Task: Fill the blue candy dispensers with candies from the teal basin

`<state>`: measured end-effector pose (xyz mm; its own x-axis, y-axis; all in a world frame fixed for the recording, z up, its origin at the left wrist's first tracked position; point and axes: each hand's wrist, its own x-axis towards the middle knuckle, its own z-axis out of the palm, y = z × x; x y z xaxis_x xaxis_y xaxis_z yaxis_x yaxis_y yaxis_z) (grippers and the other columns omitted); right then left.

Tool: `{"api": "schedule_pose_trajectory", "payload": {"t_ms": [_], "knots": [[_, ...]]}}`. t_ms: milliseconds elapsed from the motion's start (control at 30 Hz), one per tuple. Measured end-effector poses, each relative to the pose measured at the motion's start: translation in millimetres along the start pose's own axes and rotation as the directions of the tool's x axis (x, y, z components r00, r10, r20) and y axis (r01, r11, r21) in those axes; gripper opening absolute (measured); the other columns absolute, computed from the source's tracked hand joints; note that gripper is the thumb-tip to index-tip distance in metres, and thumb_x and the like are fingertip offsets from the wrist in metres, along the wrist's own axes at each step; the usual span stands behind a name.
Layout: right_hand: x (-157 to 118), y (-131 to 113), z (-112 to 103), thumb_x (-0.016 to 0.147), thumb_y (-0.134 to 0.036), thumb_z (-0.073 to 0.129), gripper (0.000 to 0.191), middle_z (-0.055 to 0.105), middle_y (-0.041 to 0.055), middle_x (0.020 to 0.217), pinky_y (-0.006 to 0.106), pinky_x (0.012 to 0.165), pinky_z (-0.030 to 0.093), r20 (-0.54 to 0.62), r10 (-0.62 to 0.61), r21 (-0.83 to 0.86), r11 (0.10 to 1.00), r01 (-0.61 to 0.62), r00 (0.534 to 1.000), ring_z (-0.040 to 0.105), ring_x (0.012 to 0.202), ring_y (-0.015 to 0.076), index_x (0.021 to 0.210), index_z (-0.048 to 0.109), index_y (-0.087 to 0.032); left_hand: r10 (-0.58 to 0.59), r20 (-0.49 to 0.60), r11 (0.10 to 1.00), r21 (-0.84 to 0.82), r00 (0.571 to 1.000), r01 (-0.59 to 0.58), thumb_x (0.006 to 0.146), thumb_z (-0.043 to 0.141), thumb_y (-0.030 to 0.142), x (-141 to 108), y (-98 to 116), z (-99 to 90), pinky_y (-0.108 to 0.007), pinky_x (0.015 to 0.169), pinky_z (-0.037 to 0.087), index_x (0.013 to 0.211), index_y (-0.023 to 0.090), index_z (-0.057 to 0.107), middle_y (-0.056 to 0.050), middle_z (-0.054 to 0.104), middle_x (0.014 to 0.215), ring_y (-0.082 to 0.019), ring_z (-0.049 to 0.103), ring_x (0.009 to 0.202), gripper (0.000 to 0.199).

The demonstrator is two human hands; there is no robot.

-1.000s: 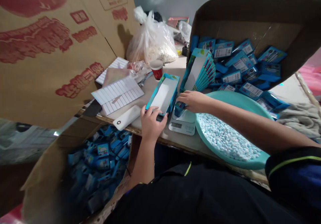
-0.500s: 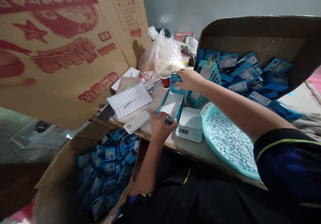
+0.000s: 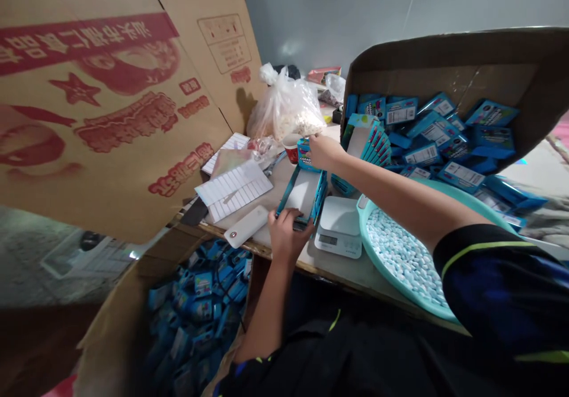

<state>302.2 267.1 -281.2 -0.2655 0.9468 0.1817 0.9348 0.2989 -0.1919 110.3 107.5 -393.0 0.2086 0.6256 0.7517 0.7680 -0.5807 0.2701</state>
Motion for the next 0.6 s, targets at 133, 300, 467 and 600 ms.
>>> {"api": "schedule_pose_trajectory", "payload": {"t_ms": [133, 300, 467, 600], "knots": [[-2.5, 3.5, 9.6, 0.102, -0.032, 0.058, 0.045, 0.062, 0.0252, 0.134, 0.047, 0.092, 0.055, 0.003, -0.025, -0.081, 0.996, 0.025, 1.000, 0.063, 0.117, 0.0384, 0.138, 0.060, -0.007, -0.001, -0.047, 1.000, 0.001, 0.999, 0.001, 0.082, 0.078, 0.031, -2.9, -2.1, 4.4, -0.047, 0.106, 0.045, 0.089, 0.022, 0.062, -0.006, 0.075, 0.097, -0.025, 0.072, 0.094, 0.020], [-11.9, -4.4, 14.7, 0.104, -0.036, 0.054, 0.049, 0.056, 0.0242, 0.143, 0.048, 0.097, 0.050, -0.051, -0.023, -0.060, 0.998, 0.020, 0.998, 0.057, 0.126, 0.0381, 0.144, 0.055, -0.006, 0.055, -0.097, 0.998, 0.020, 0.994, -0.054, 0.084, 0.075, 0.035, -5.8, -11.3, 13.0, -0.051, 0.108, 0.047, 0.089, 0.022, 0.062, -0.006, 0.074, 0.094, -0.025, 0.072, 0.092, 0.020], [-59.1, 18.9, -1.3, 0.111, -0.040, 0.036, 0.061, 0.048, 0.0200, 0.156, 0.048, 0.107, 0.041, -0.208, -0.133, -0.072, 0.990, 0.120, 0.969, 0.048, 0.137, 0.0349, 0.166, 0.031, -0.016, -0.042, -0.117, 0.997, 0.057, 0.992, 0.049, 0.086, 0.078, 0.040, -13.7, -2.6, 15.8, -0.062, 0.117, 0.042, 0.118, 0.015, 0.067, -0.024, 0.054, 0.148, -0.040, 0.052, 0.140, 0.043], [-115.2, 98.8, -15.9, 0.107, -0.026, 0.036, 0.052, 0.060, 0.0157, 0.142, 0.041, 0.108, 0.039, -0.088, 0.070, -0.171, 0.982, -0.084, 0.994, 0.053, 0.128, 0.0286, 0.158, 0.047, -0.022, 0.098, -0.286, 0.993, 0.094, 0.953, -0.074, 0.079, 0.086, 0.025, -33.5, 19.7, 5.2, -0.060, 0.112, 0.051, 0.123, 0.018, 0.062, -0.024, 0.053, 0.145, -0.039, 0.053, 0.139, 0.051]]}}
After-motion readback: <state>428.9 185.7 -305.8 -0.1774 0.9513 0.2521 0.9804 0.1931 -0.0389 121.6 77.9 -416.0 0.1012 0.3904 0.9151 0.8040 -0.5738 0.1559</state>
